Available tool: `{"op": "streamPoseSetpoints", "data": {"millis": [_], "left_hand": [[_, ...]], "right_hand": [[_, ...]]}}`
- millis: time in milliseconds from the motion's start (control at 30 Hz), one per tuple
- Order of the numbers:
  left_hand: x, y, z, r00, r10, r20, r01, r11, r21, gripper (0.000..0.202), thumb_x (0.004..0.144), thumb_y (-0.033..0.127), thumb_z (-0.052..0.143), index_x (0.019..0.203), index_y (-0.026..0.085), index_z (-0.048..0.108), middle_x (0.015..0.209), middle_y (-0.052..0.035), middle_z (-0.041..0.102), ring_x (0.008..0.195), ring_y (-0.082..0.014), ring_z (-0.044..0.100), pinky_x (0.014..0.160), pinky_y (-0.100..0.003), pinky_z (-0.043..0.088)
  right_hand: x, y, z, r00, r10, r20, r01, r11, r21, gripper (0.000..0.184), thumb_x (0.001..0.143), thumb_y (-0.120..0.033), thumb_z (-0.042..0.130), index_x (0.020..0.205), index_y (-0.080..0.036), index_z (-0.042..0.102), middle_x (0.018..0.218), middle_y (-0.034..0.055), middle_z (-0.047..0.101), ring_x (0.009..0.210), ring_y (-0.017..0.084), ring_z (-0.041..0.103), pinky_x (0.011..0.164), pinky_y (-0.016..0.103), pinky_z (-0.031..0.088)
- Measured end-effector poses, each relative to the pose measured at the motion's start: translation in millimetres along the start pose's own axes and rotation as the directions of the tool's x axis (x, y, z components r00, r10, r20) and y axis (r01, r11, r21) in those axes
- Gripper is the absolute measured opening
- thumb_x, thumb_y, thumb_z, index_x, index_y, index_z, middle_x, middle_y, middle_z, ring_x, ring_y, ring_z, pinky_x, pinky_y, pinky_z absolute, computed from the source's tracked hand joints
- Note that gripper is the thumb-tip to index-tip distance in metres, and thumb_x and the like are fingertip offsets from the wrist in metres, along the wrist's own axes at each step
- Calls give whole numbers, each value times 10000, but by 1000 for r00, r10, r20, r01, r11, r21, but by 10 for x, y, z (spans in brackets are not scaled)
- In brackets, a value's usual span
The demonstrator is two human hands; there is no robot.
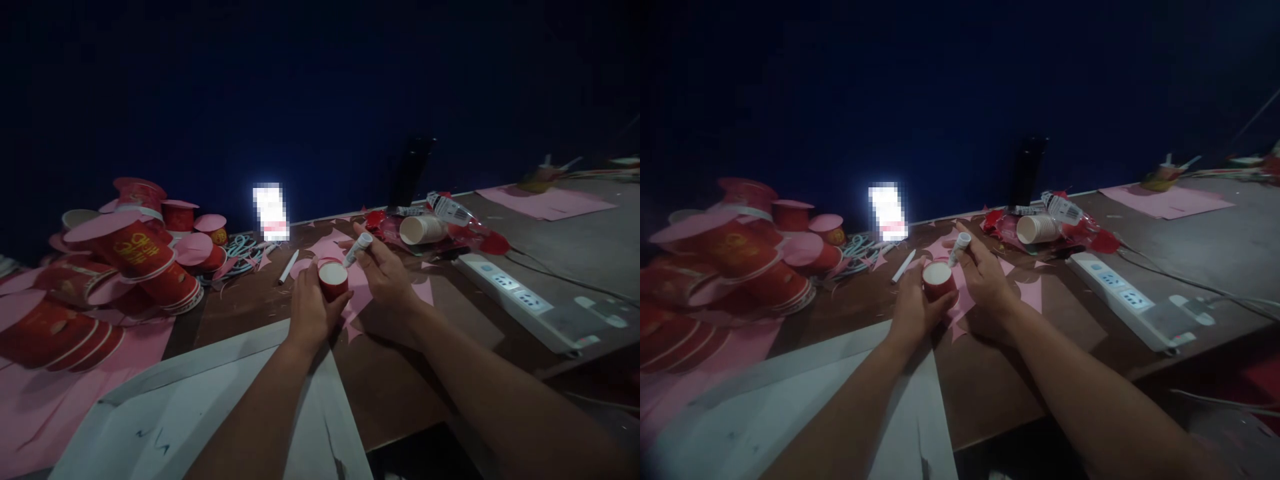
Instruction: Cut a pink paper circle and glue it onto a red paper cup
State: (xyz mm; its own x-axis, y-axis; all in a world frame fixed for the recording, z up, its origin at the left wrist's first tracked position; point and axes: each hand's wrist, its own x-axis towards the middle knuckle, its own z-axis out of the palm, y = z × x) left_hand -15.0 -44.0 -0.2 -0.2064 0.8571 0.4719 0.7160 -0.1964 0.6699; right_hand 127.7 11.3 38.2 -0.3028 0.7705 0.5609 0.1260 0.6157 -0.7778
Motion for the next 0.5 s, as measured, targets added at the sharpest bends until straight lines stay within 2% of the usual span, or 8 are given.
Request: {"op": "streamPoseSetpoints", "data": {"millis": [500], "left_hand": [[-1,-21,9,1000,16,8,-15,1000,-19,720,652,396,709,1284,231,407,1167,-113,499,1132,-272,454,945,-444,373]], "right_hand": [[-5,-42,-7,999,9,32,-10,999,33,403,922,-316,421,1310,-211,459,1131,81,644,934,180,596,832,351,480]]}}
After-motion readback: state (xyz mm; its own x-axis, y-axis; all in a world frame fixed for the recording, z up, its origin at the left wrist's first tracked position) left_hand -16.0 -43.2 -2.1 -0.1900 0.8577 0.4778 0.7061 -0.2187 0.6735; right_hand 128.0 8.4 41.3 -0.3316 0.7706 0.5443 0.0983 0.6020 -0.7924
